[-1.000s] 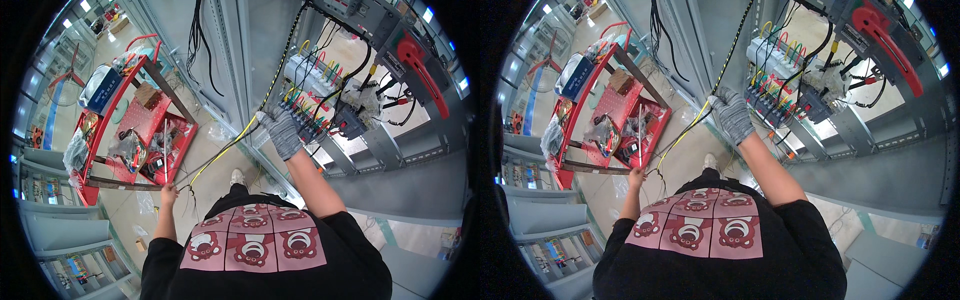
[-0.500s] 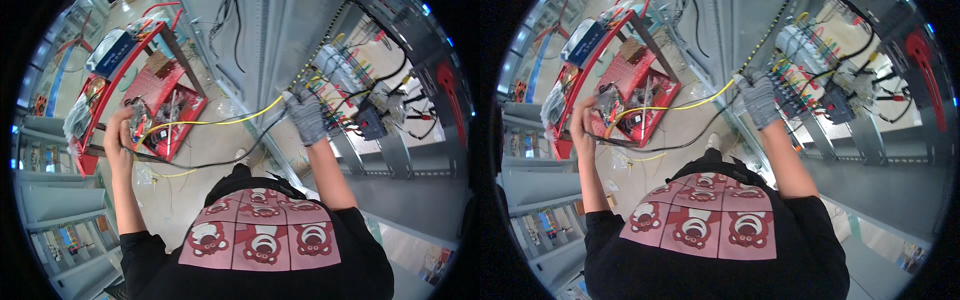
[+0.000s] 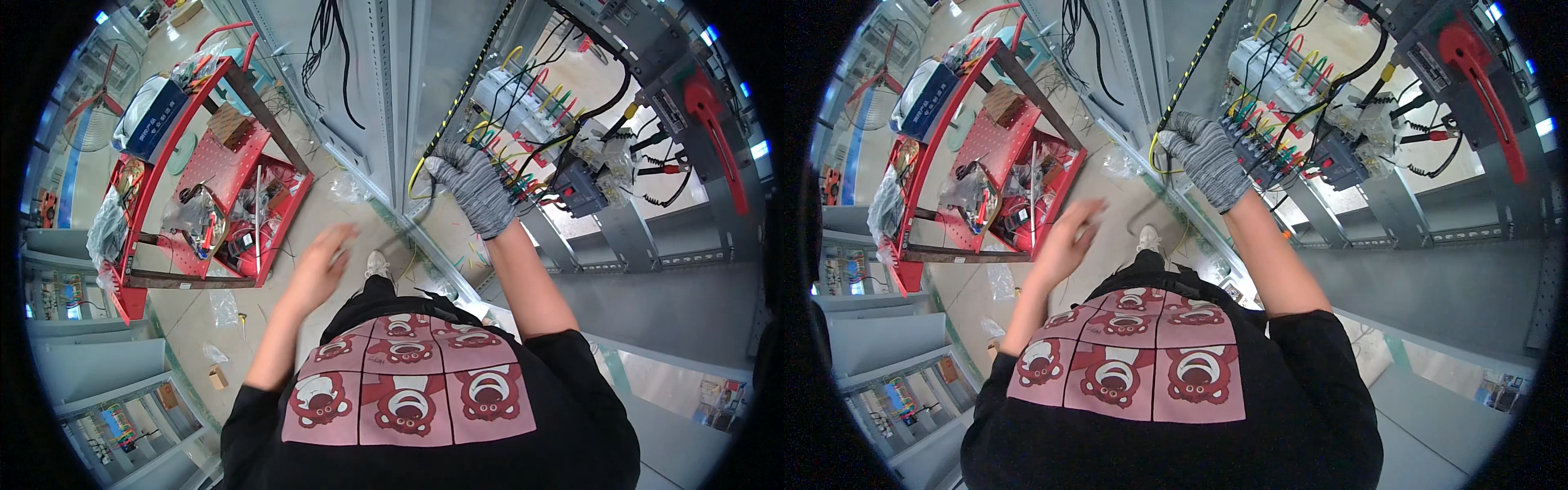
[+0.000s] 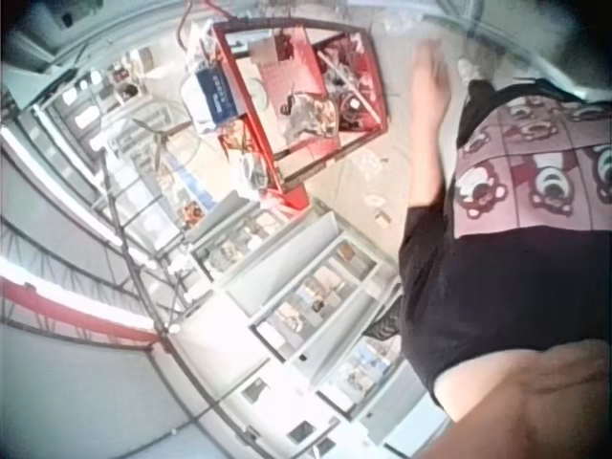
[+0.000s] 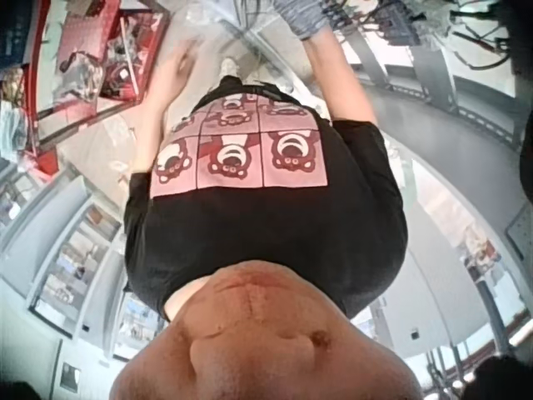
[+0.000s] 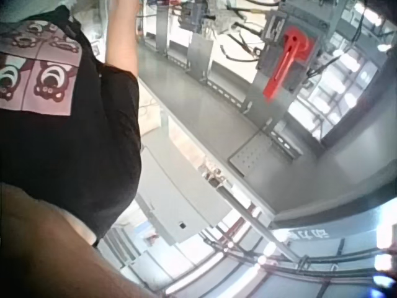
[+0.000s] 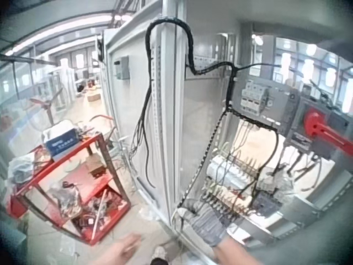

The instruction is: The person works inside an open electrical cabinet, stripping wire insulation with pliers and routing wires through the interior. They handle multiple colored wires, organize them along the cabinet frame, and connect them to terminal blocks using a screwdriver.

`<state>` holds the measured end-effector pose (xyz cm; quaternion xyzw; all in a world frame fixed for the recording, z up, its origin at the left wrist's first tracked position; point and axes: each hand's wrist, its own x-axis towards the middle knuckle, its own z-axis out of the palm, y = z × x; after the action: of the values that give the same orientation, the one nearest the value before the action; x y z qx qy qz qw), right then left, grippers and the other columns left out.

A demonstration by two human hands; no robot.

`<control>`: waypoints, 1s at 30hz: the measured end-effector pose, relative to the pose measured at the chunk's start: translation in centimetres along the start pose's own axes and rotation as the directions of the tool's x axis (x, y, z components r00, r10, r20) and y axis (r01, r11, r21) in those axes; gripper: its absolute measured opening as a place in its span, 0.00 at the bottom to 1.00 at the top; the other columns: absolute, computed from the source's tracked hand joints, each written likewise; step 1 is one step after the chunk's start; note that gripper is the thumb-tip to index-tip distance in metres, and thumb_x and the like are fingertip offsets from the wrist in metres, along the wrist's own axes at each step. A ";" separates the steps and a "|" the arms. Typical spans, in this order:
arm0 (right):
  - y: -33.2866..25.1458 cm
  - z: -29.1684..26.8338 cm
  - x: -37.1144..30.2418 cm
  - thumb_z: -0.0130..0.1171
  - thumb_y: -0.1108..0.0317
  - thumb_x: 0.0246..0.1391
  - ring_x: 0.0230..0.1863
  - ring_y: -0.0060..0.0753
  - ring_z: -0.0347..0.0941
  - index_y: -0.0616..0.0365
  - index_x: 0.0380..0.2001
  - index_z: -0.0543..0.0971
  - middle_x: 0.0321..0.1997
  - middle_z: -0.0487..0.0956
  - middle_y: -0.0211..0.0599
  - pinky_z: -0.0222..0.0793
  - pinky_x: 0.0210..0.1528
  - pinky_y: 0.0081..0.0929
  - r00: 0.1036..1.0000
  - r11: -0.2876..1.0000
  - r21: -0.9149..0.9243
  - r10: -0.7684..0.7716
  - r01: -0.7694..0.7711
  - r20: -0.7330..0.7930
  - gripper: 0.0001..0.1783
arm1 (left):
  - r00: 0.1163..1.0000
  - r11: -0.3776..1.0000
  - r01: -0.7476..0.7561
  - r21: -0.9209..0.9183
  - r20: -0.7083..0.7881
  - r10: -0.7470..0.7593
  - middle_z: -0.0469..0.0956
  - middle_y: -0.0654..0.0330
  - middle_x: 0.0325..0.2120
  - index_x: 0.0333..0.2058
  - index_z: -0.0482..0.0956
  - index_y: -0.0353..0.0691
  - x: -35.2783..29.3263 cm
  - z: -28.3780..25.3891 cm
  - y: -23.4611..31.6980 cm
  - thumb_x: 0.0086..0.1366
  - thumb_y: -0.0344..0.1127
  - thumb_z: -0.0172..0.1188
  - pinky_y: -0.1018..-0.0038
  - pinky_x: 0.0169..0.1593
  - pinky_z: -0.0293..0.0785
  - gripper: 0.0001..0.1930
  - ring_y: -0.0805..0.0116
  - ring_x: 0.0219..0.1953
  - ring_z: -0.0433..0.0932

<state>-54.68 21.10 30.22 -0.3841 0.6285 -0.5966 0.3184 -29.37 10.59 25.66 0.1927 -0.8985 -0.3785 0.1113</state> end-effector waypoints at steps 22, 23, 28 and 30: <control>5.4 -1.0 -3.3 0.56 0.68 0.54 0.35 0.18 0.70 0.63 0.42 0.76 0.36 0.77 0.28 0.68 0.38 0.17 0.992 0.932 0.358 0.092 -0.056 -0.083 0.13 | 0.985 0.613 0.097 -0.784 0.164 0.054 0.78 0.59 0.33 0.44 0.73 0.32 12.2 2.0 8.9 0.64 0.30 0.50 0.79 0.39 0.72 0.12 0.72 0.34 0.77; 5.9 -1.0 -3.3 0.57 0.66 0.54 0.37 0.20 0.70 0.64 0.43 0.75 0.38 0.77 0.31 0.68 0.40 0.17 0.985 0.993 0.120 0.015 0.006 -0.171 0.15 | 0.991 0.776 -0.023 -0.630 0.085 0.099 0.78 0.59 0.30 0.43 0.74 0.33 12.6 1.8 8.3 0.63 0.30 0.52 0.78 0.38 0.72 0.11 0.73 0.33 0.77; 1.1 -1.2 -2.6 0.55 0.64 0.54 0.30 0.18 0.69 0.65 0.36 0.77 0.29 0.77 0.32 0.67 0.33 0.19 0.990 0.989 0.094 0.120 -0.112 -0.080 0.14 | 0.940 0.876 -0.150 0.458 -0.209 0.270 0.75 0.53 0.18 0.28 0.73 0.39 11.0 0.9 10.7 0.55 0.36 0.60 0.67 0.26 0.70 0.08 0.58 0.23 0.77; -0.5 -1.3 -2.0 0.55 0.62 0.55 0.25 0.18 0.68 0.66 0.31 0.77 0.23 0.76 0.32 0.66 0.29 0.20 0.982 0.972 -0.152 0.185 -0.179 0.030 0.14 | 0.967 0.876 -0.044 0.480 -0.201 0.159 0.74 0.53 0.16 0.25 0.69 0.39 9.6 1.4 11.6 0.55 0.38 0.60 0.61 0.25 0.69 0.11 0.51 0.22 0.75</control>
<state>-54.73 23.43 30.67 -0.3607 0.6965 -0.5079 0.3561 -41.60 14.79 33.59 0.2095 -0.9528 -0.1170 0.1859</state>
